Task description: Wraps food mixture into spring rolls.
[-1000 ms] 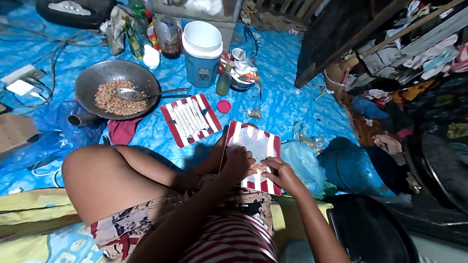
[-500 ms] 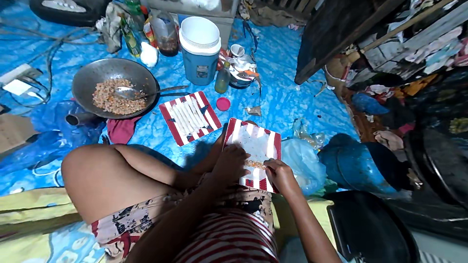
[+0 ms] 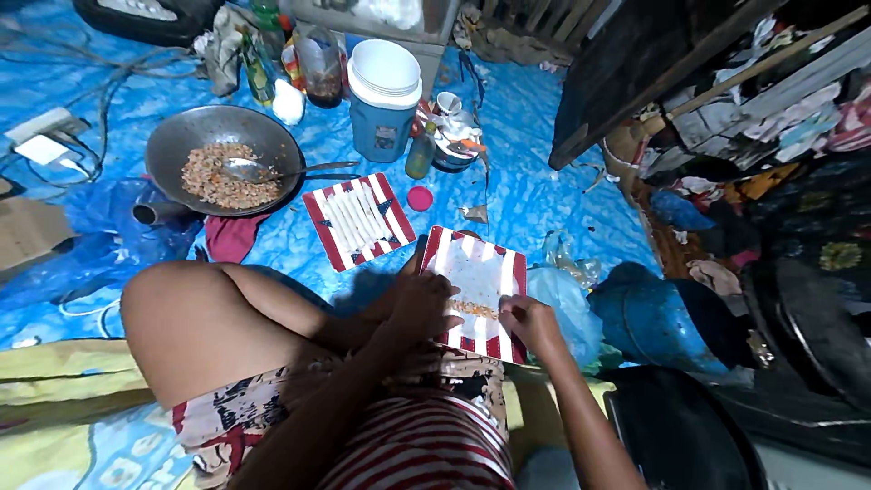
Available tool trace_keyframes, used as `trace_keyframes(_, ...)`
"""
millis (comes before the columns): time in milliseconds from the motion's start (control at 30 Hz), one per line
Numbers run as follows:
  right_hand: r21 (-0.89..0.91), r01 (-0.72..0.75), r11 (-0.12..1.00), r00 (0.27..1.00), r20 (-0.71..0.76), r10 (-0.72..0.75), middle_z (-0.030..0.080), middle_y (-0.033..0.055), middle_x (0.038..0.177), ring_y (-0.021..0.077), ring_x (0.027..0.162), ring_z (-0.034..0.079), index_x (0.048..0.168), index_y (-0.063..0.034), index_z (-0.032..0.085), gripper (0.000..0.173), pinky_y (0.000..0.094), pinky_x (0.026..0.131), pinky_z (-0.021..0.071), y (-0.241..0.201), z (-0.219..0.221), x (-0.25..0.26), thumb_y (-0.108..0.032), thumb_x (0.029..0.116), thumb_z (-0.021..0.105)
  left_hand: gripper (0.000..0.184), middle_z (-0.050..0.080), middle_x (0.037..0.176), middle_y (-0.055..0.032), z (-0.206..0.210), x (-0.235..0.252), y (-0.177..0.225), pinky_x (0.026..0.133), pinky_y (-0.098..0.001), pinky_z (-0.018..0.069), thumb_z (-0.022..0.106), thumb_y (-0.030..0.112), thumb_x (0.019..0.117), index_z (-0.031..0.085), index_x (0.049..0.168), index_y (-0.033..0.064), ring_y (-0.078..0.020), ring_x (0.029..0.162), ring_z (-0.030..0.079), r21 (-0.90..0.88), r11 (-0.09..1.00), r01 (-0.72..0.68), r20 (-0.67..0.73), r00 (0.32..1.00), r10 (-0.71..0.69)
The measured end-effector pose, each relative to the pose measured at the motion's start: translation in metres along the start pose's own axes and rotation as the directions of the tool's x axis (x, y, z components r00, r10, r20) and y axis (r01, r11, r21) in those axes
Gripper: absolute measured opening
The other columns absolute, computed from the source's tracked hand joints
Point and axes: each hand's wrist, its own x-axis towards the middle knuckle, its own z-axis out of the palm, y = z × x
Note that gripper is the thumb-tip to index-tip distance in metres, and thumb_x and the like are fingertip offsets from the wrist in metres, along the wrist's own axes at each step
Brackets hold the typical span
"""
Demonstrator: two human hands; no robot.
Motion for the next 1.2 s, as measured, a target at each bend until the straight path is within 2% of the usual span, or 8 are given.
trace_keyframes(133, 0.485, -0.07, 0.872, 0.996, -0.014, 0.088, 0.07, 0.0022, 0.087, 0.0039, 0.074, 0.065, 0.104, 0.004, 0.07, 0.015, 0.0244, 0.074, 0.0574, 0.023, -0.009, 0.0, -0.002, 0.0907, 0.067, 0.03, 0.073, 0.111, -0.018, 0.004, 0.0, 0.004, 0.106, -0.0611, 0.0438, 0.063, 0.024, 0.0973, 0.076, 0.118, 0.0053, -0.039, 0.109, 0.068, 0.013, 0.997, -0.071, -0.153, 0.986, 0.072)
trace_keyframes(433, 0.718, -0.011, 0.696, 0.971, 0.173, -0.163, 0.069, 0.0019, 0.091, 0.0047, 0.079, 0.067, 0.11, 0.0055, 0.063, 0.013, 0.0232, 0.079, 0.0575, -0.164, 0.012, 0.108, 0.002, 0.0989, 0.058, 0.01, 0.074, 0.096, -0.0141, 0.006, -0.005, 0.002, 0.091, -0.0539, 0.0532, 0.069, 0.001, 0.0902, 0.078, 0.091, 0.0041, -0.0363, 0.102, 0.069, 0.041, 0.971, -0.234, -0.161, 0.958, 0.237)
trace_keyframes(533, 0.692, 0.161, 0.704, 0.945, 0.097, -0.311, 0.069, 0.0118, 0.099, 0.0118, 0.083, 0.067, 0.113, 0.0082, 0.065, 0.021, 0.0305, 0.08, 0.0579, -0.253, 0.052, 0.164, -0.002, 0.0954, 0.068, 0.02, 0.07, 0.122, -0.0161, 0.009, -0.053, 0.006, 0.113, -0.0406, 0.0438, 0.063, 0.006, 0.0985, 0.07, 0.115, -0.0036, -0.0269, 0.125, 0.062, 0.051, 0.995, 0.091, 0.121, 0.988, -0.097)
trace_keyframes(600, 0.721, 0.242, 0.65, 0.925, 0.031, -0.379, 0.068, 0.0163, 0.108, 0.0151, 0.088, 0.068, 0.116, 0.0079, 0.064, 0.025, 0.032, 0.082, 0.0592, -0.308, 0.079, 0.191, -0.001, 0.0943, 0.069, 0.034, 0.07, 0.117, -0.023, 0.047, -0.106, -0.028, 0.103, -0.0305, 0.05, 0.062, 0.018, 0.0982, 0.067, 0.119, -0.0089, -0.0262, 0.113, 0.067, -0.298, 0.954, 0.026, -0.219, 0.971, -0.095)
trace_keyframes(733, 0.836, 0.098, 0.54, 0.943, 0.094, -0.318, 0.064, 0.0209, 0.126, 0.0159, 0.1, 0.069, 0.136, 0.0083, 0.055, 0.037, 0.0288, 0.088, 0.0569, -0.369, 0.092, 0.207, 0.006, 0.0991, 0.058, 0.035, 0.055, 0.137, -0.0314, -0.12, -0.079, 0.084, 0.108, -0.053, 0.0412, 0.047, 0.002, 0.1063, 0.049, 0.138, -0.0127, -0.0419, 0.126, 0.055, -0.359, 0.563, 0.744, 0.503, 0.662, -0.555)
trace_keyframes(833, 0.91, -0.002, 0.414, 0.96, 0.118, -0.254, 0.068, 0.0125, 0.112, 0.0094, 0.09, 0.068, 0.131, 0.0072, 0.056, 0.031, 0.0252, 0.082, 0.057, -0.351, 0.077, 0.204, 0.003, 0.1002, 0.058, 0.038, 0.053, 0.142, -0.0328, -0.099, -0.075, 0.073, 0.114, -0.0441, 0.0378, 0.042, 0.004, 0.1087, 0.048, 0.14, -0.0162, -0.0394, 0.132, 0.053, -0.527, 0.547, 0.65, 0.409, 0.759, -0.507)
trace_keyframes(933, 0.86, -0.017, 0.51, 0.951, 0.172, -0.257, 0.066, 0.0026, 0.116, 0.0046, 0.095, 0.066, 0.137, -0.0022, 0.053, 0.034, 0.0236, 0.087, 0.0555, -0.283, 0.043, 0.187, -0.006, 0.1041, 0.054, 0.025, 0.069, 0.112, -0.0309, 0.019, -0.035, -0.018, 0.104, -0.0456, 0.05, 0.059, 0.006, 0.0975, 0.067, 0.11, -0.0146, -0.0405, 0.11, 0.066, -0.273, 0.953, -0.134, -0.149, 0.984, 0.096)
trace_keyframes(1200, 0.344, 0.19, 0.92, 0.975, 0.045, -0.218, 0.072, 0.0128, 0.106, 0.0119, 0.092, 0.069, 0.117, 0.0077, 0.068, 0.025, 0.0311, 0.087, 0.0569, -0.043, -0.028, 0.078, -0.006, 0.0966, 0.063, 0.021, 0.075, 0.11, -0.0147, -0.003, 0.014, 0.012, 0.1, -0.0557, 0.05, 0.067, 0.017, 0.0968, 0.078, 0.111, 0.0059, -0.0371, 0.112, 0.067, -0.089, 0.992, -0.088, -0.126, 0.989, 0.076)
